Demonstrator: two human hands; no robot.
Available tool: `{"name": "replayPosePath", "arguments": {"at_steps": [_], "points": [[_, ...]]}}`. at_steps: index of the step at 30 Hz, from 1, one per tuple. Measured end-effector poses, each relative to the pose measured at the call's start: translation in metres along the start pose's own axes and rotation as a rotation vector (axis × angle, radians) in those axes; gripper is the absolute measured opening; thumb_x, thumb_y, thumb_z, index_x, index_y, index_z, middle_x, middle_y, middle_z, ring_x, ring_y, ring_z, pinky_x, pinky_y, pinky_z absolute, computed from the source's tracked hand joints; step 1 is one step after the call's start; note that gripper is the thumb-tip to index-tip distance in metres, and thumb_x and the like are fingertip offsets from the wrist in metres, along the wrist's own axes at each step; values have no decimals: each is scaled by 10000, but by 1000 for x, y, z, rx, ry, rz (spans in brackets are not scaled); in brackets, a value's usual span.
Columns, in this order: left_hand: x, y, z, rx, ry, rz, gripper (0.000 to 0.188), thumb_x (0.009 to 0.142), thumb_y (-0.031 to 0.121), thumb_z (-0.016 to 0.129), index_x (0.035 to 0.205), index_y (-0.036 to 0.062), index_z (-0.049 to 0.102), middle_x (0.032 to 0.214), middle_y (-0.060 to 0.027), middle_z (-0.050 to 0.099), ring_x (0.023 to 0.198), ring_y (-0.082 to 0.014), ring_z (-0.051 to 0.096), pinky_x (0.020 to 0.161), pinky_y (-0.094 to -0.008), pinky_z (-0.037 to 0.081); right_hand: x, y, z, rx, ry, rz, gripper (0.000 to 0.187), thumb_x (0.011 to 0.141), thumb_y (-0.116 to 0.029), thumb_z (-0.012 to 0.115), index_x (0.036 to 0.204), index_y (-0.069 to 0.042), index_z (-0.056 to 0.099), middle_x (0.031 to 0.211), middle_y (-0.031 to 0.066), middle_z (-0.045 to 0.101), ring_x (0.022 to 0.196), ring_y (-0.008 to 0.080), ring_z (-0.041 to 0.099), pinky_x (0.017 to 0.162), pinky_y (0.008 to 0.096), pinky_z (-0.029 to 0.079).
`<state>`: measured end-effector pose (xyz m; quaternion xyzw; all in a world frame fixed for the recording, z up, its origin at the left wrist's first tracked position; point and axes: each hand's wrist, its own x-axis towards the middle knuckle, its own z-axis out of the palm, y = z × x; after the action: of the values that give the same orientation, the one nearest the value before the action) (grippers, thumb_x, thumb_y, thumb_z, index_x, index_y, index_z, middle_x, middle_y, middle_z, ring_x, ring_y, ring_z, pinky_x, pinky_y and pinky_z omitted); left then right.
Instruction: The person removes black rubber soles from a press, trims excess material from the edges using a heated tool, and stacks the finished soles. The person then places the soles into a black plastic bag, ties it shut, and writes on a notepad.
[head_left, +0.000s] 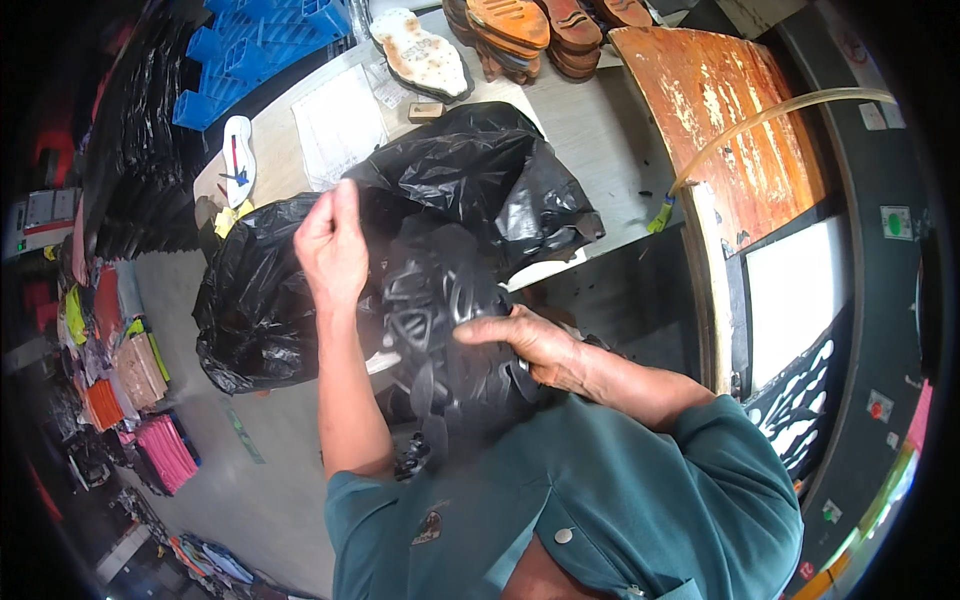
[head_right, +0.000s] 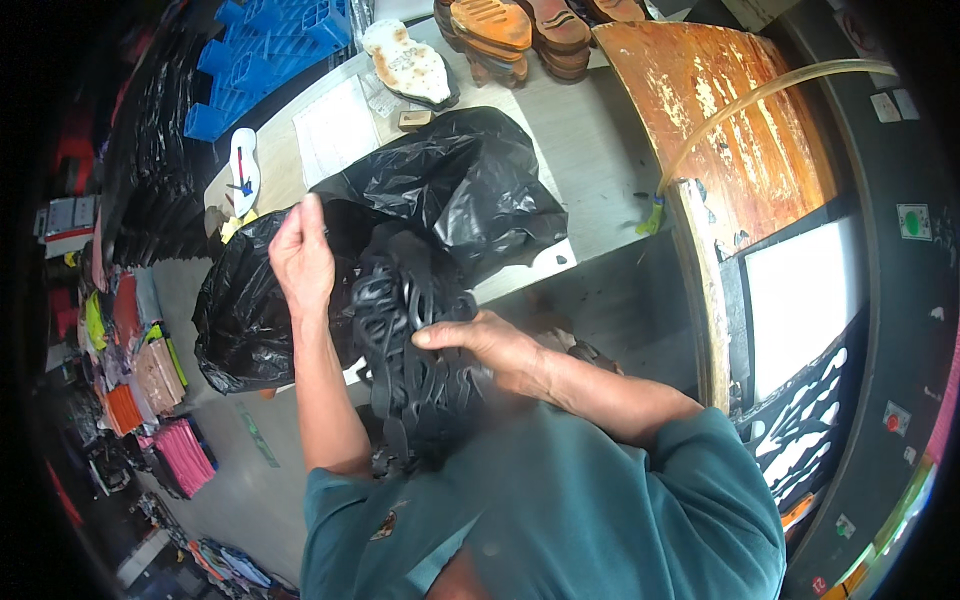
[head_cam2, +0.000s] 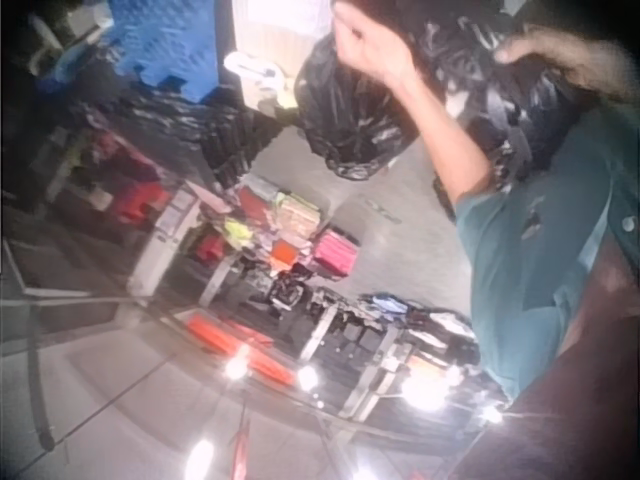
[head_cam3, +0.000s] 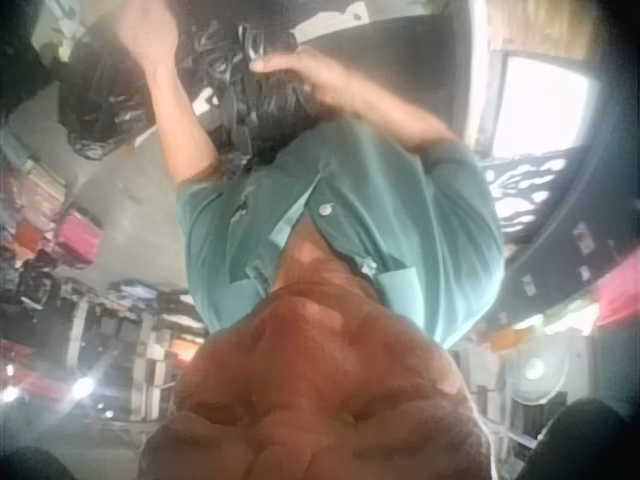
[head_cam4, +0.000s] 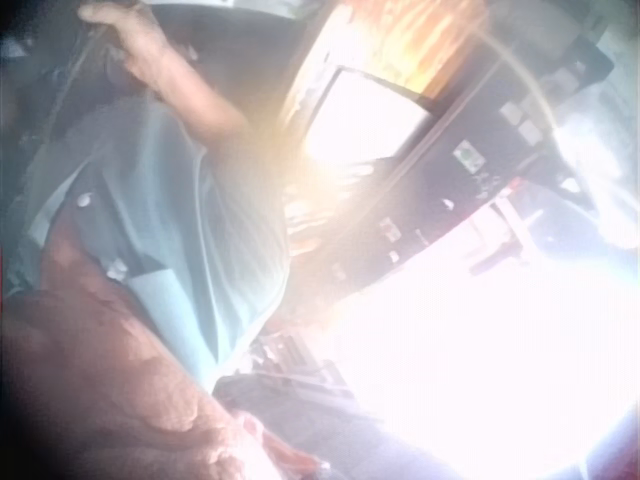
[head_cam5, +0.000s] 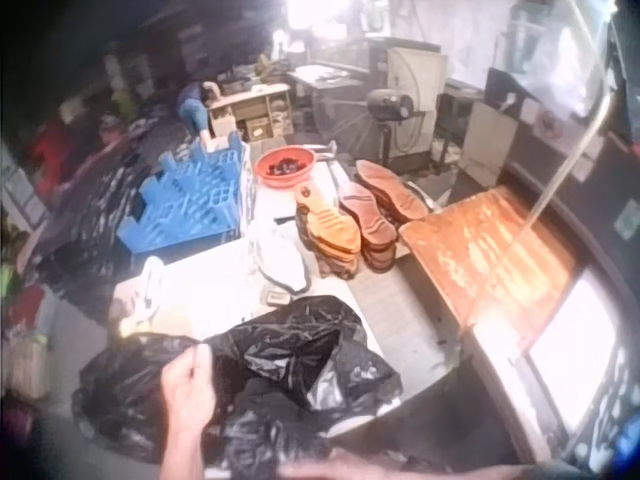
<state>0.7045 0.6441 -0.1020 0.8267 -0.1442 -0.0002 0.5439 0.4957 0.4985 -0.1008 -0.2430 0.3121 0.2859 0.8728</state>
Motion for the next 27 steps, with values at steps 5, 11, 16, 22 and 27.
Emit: {"name": "replayPosePath", "arguments": {"at_steps": [5, 11, 16, 22, 27], "points": [[-20, -10, -28, 215, 168, 163, 370, 1071, 174, 598, 777, -34, 512, 629, -10, 381, 610, -110, 339, 542, -326, 333, 3, 0, -19, 137, 119, -96, 425, 874, -272, 831, 1195, -26, 700, 1153, 83, 713, 1096, 201, 664, 1012, 378, 543], [-64, -35, -18, 97, 23, 96, 254, 949, 86, 739, 773, 6, 575, 692, -43, 503, 632, -133, 445, 596, -295, 413, 1, -16, -28, 512, -112, -157, 385, 929, -219, 772, 1211, 12, 650, 1145, 136, 717, 1044, 248, 709, 982, 436, 589], [-70, -52, 0, 257, -155, -394, 528, 840, 336, 827, 1233, 54, 614, 1147, -157, 684, 1105, -306, 650, 955, -425, 498, 2, -23, -23, 612, -84, -167, 228, 914, -142, 775, 1090, -13, 708, 1040, 146, 772, 897, 287, 776, 883, 492, 646], [-58, -65, 24, -396, -169, -710, 220, 1030, 147, 576, 1140, -5, 691, 937, -65, 738, 789, -155, 680, 740, -292, 534, 4, -24, -20, 594, -124, -176, 245, 943, -162, 756, 1126, -18, 681, 1054, 99, 744, 944, 233, 742, 901, 429, 628], [-64, -77, 28, -901, 119, -809, 235, 1033, 75, 536, 1196, -5, 685, 1052, -99, 726, 914, -182, 692, 773, -318, 559, 9, -27, -20, 658, 17, -215, 136, 909, -142, 798, 998, -92, 707, 947, 32, 730, 856, 193, 728, 837, 393, 636]]}}
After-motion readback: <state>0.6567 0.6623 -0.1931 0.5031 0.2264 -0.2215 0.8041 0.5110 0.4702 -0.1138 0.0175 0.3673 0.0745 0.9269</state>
